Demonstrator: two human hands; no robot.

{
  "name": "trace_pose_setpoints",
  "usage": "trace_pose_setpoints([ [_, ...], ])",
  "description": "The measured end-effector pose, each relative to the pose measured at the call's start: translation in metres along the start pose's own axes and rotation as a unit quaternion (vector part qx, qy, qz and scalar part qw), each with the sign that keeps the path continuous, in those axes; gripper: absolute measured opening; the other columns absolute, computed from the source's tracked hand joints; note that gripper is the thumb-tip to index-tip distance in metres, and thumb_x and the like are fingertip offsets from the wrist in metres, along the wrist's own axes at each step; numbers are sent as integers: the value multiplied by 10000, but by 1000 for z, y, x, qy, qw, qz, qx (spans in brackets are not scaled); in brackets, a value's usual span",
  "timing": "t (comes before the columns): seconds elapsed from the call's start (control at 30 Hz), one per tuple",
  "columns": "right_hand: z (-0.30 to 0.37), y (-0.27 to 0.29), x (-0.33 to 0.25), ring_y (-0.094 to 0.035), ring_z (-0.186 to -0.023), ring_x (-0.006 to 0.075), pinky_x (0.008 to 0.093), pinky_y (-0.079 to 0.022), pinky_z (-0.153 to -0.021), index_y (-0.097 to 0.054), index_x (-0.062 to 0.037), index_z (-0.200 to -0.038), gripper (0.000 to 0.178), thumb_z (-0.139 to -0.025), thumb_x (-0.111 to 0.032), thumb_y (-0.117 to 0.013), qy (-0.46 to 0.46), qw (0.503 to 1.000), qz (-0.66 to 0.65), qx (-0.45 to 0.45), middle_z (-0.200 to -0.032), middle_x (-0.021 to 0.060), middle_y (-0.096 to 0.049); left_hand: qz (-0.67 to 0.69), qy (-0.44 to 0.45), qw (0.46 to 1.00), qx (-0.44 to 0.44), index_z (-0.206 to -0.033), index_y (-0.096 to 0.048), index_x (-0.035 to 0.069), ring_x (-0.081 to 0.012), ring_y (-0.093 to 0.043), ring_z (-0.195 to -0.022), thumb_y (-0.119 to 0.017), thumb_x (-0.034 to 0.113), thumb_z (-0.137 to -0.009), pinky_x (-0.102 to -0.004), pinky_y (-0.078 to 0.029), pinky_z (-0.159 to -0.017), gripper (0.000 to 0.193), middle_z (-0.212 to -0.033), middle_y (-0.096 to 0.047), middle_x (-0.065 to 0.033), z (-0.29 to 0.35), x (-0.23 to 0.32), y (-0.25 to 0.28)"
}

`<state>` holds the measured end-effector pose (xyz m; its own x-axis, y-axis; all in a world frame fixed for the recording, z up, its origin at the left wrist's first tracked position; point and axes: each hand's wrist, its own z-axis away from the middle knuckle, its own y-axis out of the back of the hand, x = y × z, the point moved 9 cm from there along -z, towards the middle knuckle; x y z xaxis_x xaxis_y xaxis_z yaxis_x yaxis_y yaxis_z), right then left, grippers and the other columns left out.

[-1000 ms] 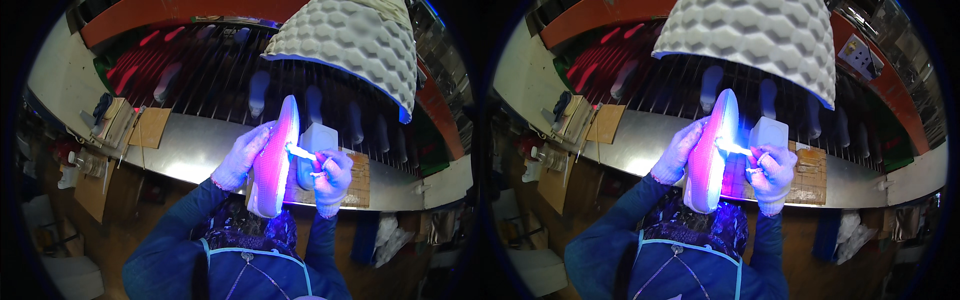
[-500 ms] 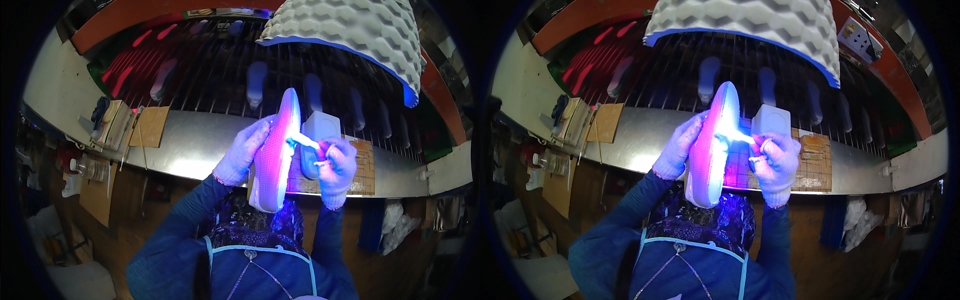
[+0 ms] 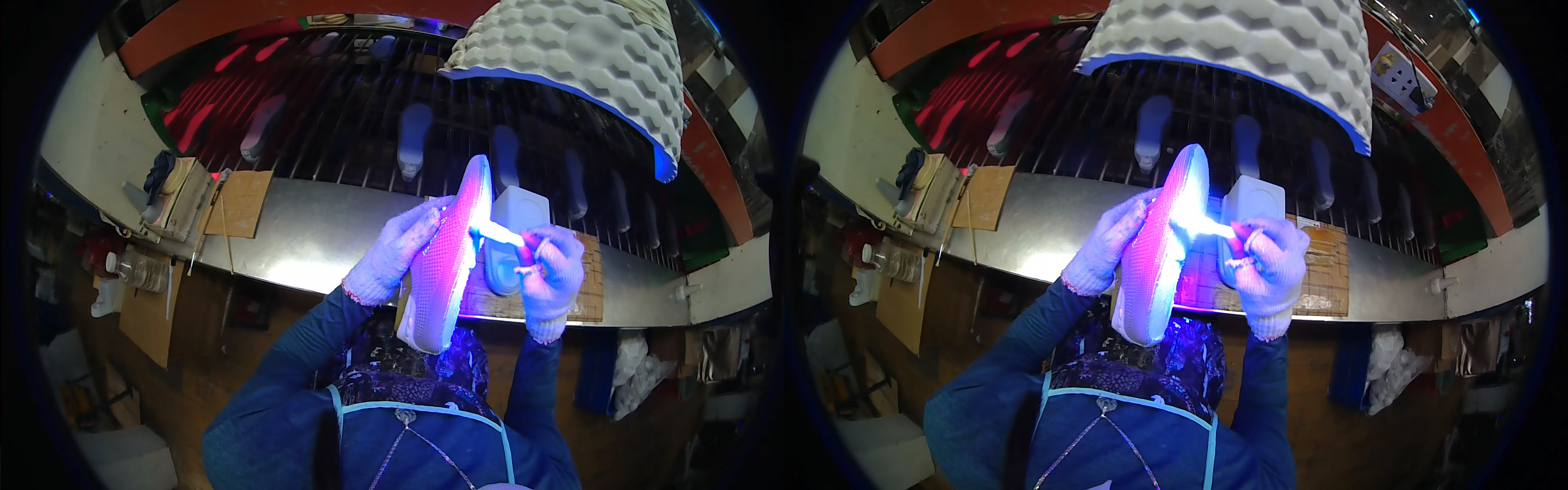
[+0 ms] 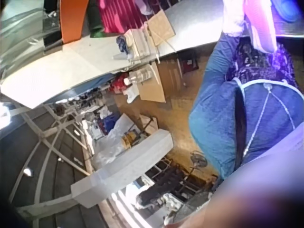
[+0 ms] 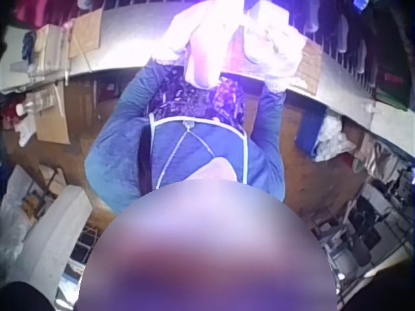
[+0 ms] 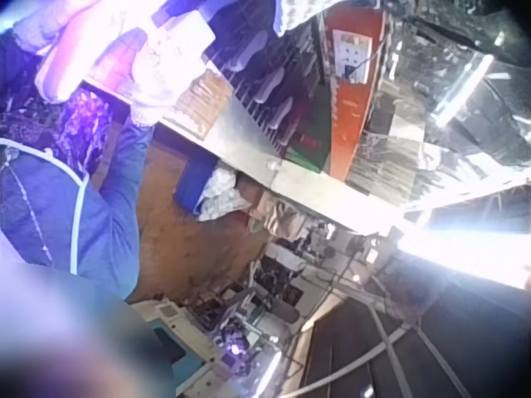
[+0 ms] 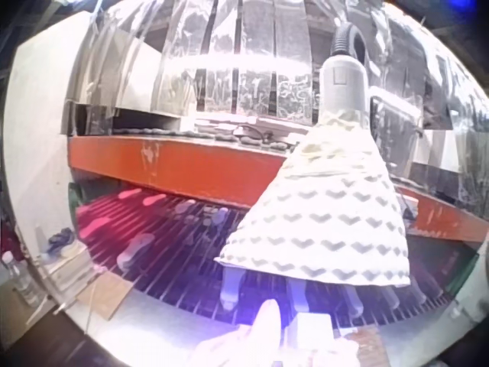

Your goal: The person cleans a pink athletic shoe using a small brush and a liquid from a white dispenser. They repeatedly dip the brush into the dispenser and scrub the shoe's upper, sole, and laces while rotating the shoe to access different areas.

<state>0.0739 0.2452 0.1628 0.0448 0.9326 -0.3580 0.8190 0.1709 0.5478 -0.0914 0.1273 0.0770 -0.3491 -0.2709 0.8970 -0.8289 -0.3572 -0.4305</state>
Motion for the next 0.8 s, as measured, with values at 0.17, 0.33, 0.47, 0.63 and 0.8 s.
trace_pose_setpoints([
  [0.17,-9,6,2,-640,-961,269,348,-533,-793,-683,-21,-904,266,-701,134,-757,8,999,-8,43,-1048,106,-686,-2,-9,1000,-8,-1475,-477,-16,-171,-591,-1231,-587,452,-1033,-341,-473,-1069,653,-1361,-610,-112,0,-1,-2],
  [0.33,1,6,-8,-613,-939,250,367,-466,-812,-764,-76,-890,274,-635,16,-800,10,1000,0,-6,-984,62,-708,14,-1,1000,-2,-1479,-472,-16,-174,-588,-1234,-587,454,-1033,-343,-469,-1074,659,-1365,-607,-111,1,-4,2],
  [0.47,1,4,-13,-621,-908,231,363,-458,-797,-764,-92,-883,262,-639,2,-793,60,997,-25,-35,-952,47,-714,-2,-17,1000,2,-1485,-468,-10,-167,-585,-1234,-553,443,-1052,-336,-468,-1075,632,-1383,-595,-111,1,-3,3],
  [0.63,-1,-1,4,-613,-894,237,341,-494,-774,-727,-49,-855,236,-653,67,-769,-58,995,-72,30,-1000,70,-700,20,-2,1000,20,-1451,-506,16,-144,-600,-1188,-500,432,-1079,-329,-492,-1036,558,-1317,-620,-95,2,-12,1],
  [0.8,-1,-16,-18,-661,-894,209,305,-531,-745,-678,-25,-904,220,-737,64,-790,-26,979,-157,-125,-982,111,-681,99,60,991,64,-1401,-539,45,-137,-642,-1105,-494,510,-1066,-334,-552,-951,575,-1226,-653,-79,4,-25,14],
])
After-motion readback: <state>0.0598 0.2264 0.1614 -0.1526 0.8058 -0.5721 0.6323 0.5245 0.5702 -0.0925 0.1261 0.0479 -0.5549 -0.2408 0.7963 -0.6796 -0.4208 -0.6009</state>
